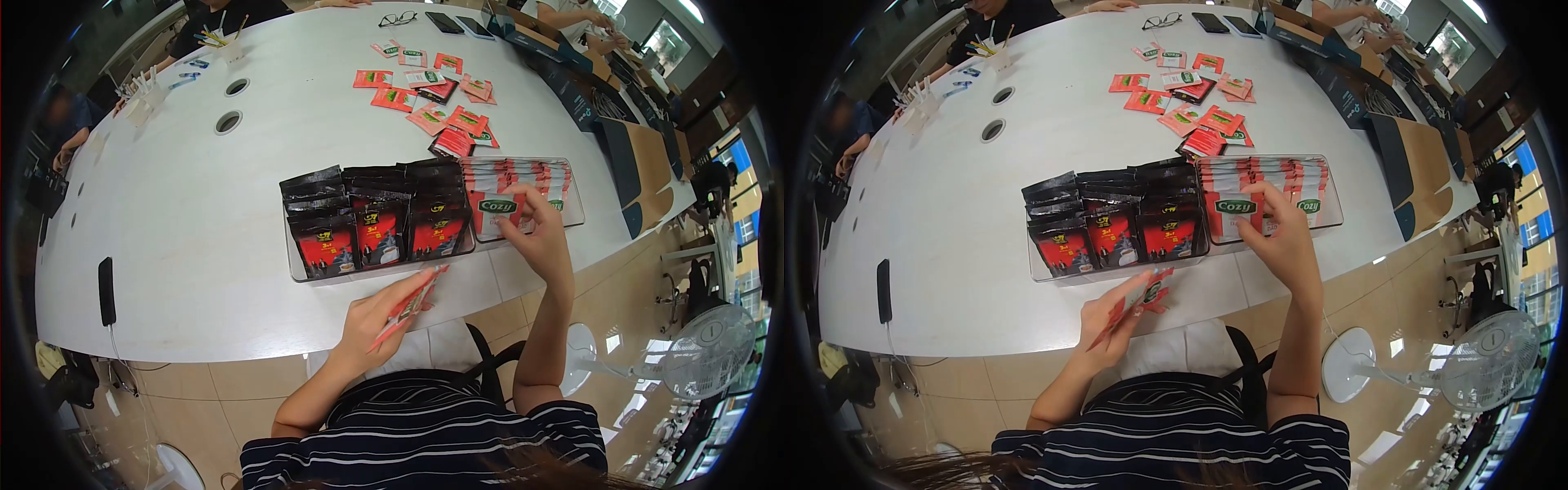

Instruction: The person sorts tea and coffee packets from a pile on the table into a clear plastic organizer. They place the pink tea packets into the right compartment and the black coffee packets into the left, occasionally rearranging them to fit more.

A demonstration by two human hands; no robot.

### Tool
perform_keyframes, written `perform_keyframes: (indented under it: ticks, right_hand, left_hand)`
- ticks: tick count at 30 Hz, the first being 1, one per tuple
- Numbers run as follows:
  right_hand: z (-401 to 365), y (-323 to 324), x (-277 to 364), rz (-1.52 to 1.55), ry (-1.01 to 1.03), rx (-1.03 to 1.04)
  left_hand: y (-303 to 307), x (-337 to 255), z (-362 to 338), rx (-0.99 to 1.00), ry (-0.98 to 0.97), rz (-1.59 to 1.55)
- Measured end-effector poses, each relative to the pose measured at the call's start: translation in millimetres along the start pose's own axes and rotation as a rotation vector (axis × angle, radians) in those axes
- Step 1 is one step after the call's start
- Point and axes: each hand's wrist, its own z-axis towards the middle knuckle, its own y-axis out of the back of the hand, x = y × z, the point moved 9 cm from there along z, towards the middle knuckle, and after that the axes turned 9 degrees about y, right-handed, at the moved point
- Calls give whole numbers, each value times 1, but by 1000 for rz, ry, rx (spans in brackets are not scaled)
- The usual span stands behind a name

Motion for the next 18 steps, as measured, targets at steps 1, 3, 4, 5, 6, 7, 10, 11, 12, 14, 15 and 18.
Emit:
perform_keyframes:
  ticks: [1,3,4,5,6,7,10,11,12,14,15,18]
  right_hand:
    - [1,-2,2,-10,-7,40]
    - [6,5,11,-262,75,64]
    - [10,8,16,-389,119,77]
    - [14,7,19,-454,101,112]
    - [18,7,22,-519,82,147]
    - [21,7,24,-584,62,182]
    - [25,5,23,-663,15,213]
    - [25,1,23,-700,34,249]
    - [25,-3,21,-737,53,286]
    - [27,-9,28,-808,137,303]
    - [30,-13,36,-841,202,282]
    - [35,-21,51,-903,299,254]
  left_hand:
    - [0,-2,0,11,2,11]
    - [-1,-1,0,26,17,13]
    - [-1,1,-1,28,28,4]
    - [-1,3,-1,31,39,-5]
    - [-1,2,-1,34,36,-1]
    - [-1,0,0,37,32,2]
    - [1,-3,1,37,27,-3]
    - [1,-3,1,35,25,-8]
    - [1,-2,0,29,33,-23]
    - [2,2,-1,19,49,-53]
    - [2,1,-1,19,44,-52]
    - [3,-1,-1,18,48,-53]
